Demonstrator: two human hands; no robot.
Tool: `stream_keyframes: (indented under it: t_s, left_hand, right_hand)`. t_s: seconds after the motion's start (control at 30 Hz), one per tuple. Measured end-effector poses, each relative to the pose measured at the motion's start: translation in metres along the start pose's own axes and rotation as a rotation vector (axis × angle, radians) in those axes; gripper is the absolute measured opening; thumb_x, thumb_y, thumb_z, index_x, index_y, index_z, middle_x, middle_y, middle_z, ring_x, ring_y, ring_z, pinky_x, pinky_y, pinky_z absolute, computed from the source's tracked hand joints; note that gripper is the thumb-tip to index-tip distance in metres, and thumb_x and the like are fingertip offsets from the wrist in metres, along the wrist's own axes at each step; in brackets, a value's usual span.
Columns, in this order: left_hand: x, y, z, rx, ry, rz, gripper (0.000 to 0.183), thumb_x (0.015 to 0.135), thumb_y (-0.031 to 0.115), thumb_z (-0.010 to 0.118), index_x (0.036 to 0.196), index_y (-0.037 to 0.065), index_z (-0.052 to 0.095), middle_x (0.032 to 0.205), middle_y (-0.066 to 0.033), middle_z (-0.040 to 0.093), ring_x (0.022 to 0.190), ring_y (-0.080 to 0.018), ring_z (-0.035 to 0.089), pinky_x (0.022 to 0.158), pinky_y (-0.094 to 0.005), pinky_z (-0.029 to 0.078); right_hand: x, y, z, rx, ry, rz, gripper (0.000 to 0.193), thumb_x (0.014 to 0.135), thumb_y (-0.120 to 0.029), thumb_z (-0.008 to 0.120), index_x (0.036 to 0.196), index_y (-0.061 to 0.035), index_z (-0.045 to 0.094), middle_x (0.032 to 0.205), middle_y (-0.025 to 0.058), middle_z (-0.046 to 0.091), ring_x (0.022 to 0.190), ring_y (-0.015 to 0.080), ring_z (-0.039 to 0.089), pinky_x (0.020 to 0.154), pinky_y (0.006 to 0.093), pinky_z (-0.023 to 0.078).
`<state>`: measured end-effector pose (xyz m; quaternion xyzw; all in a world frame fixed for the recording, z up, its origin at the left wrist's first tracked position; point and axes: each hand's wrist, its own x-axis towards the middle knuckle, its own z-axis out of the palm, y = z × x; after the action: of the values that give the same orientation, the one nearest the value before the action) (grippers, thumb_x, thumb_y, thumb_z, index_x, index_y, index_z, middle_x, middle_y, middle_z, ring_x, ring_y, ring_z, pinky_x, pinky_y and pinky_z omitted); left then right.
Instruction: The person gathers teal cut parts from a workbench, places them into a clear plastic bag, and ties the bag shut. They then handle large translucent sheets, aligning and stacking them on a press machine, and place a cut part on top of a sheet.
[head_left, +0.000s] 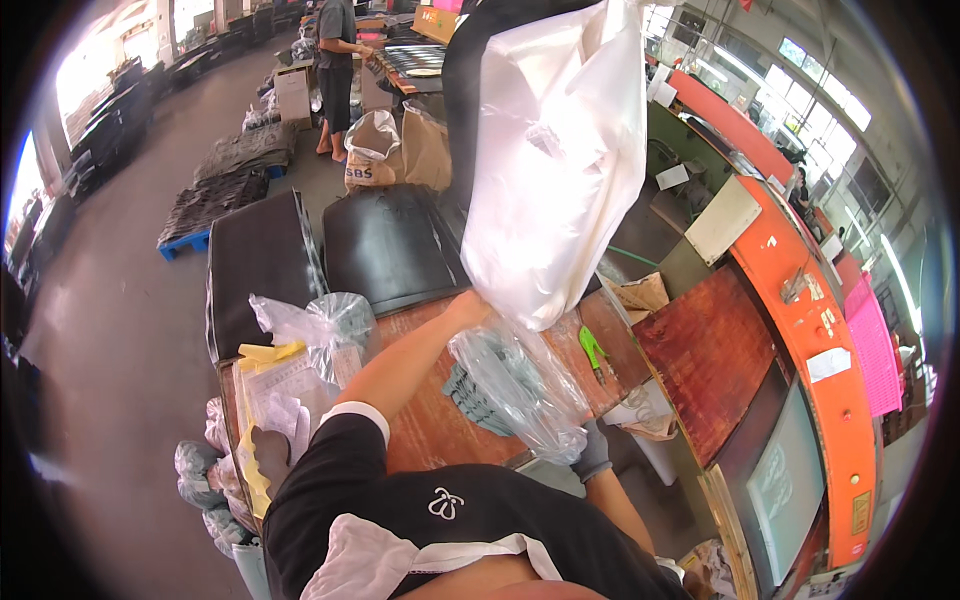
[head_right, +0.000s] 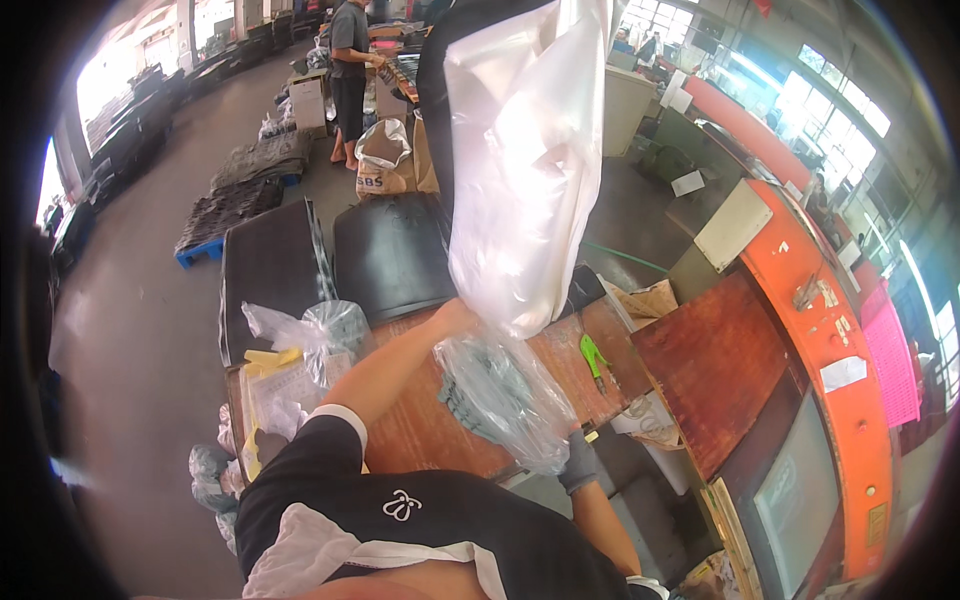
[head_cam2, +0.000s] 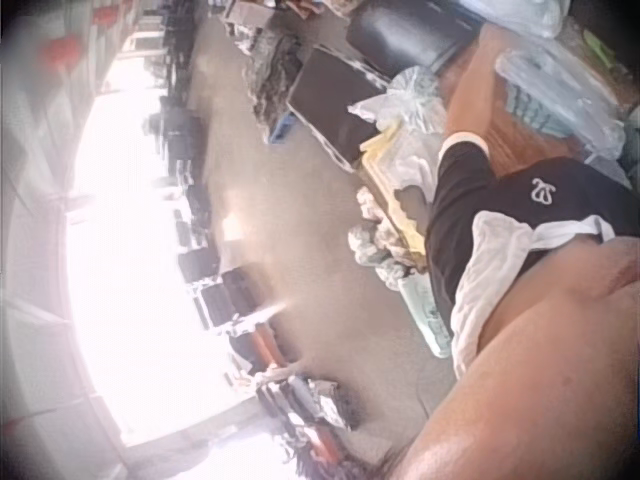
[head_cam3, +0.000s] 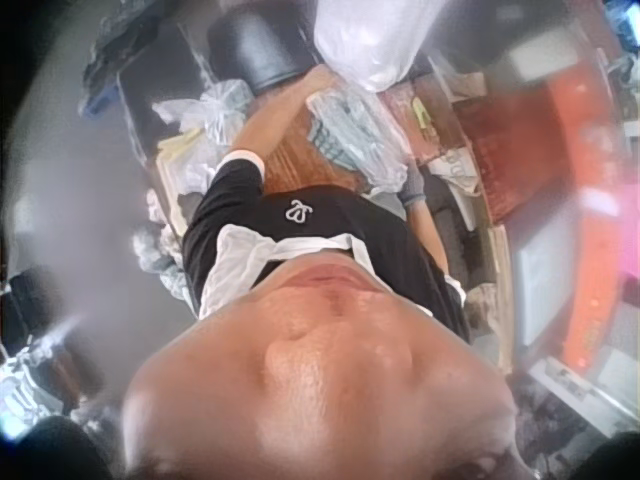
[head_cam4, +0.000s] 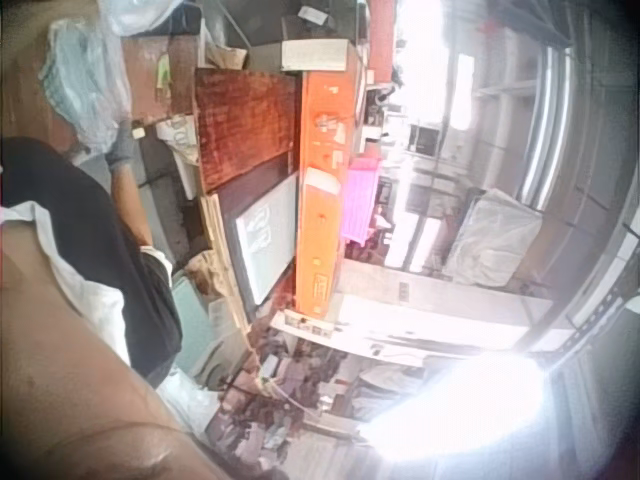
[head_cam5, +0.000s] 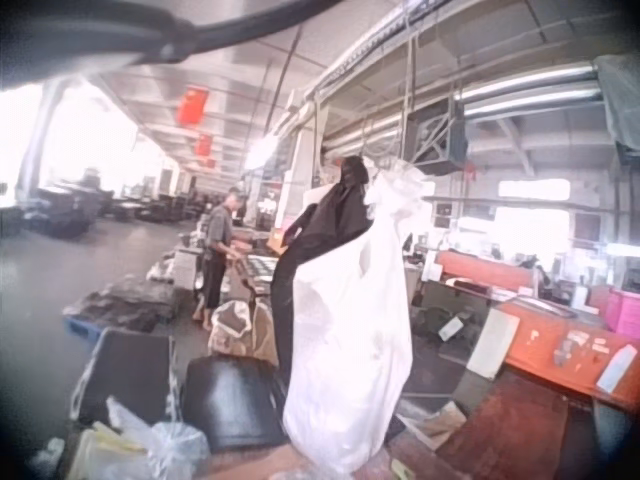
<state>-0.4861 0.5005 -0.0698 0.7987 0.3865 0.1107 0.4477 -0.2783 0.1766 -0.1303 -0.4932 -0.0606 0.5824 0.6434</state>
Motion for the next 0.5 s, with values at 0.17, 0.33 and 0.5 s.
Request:
stream_keyframes:
  t_s: [0.17,0.33,0.5]
  left_hand:
    - [0.014,-0.032,0.014,-0.081,-0.059,-0.108,0.036,0.082,0.026,0.054,0.110,0.004,0.056,0.094,-0.0076,0.062,0.079,-0.0194,0.059,0.065,-0.0333,0.048]
    - [0.026,-0.043,0.017,-0.082,-0.072,-0.149,0.036,0.082,0.029,0.054,0.110,0.006,0.056,0.094,-0.0065,0.062,0.079,-0.0192,0.059,0.065,-0.0336,0.047]
    - [0.035,-0.048,0.017,-0.107,-0.078,-0.166,0.036,0.081,0.031,0.055,0.109,0.008,0.057,0.095,-0.0053,0.062,0.080,-0.0190,0.058,0.065,-0.0338,0.047]
  right_hand:
    - [0.065,0.057,-0.051,0.088,-0.190,-0.002,0.031,0.091,-0.033,0.043,0.108,-0.0076,0.051,0.100,0.0115,0.058,0.093,0.0268,0.058,0.082,0.0411,0.048]
    - [0.080,0.093,-0.064,0.279,-0.379,0.140,0.030,0.091,-0.028,0.038,0.108,-0.0065,0.051,0.102,0.0121,0.059,0.093,0.0277,0.057,0.083,0.0422,0.047]
    - [0.075,0.112,-0.054,0.175,-0.220,0.055,0.031,0.091,-0.026,0.037,0.109,-0.0056,0.051,0.103,0.0123,0.059,0.094,0.0277,0.057,0.084,0.0420,0.047]
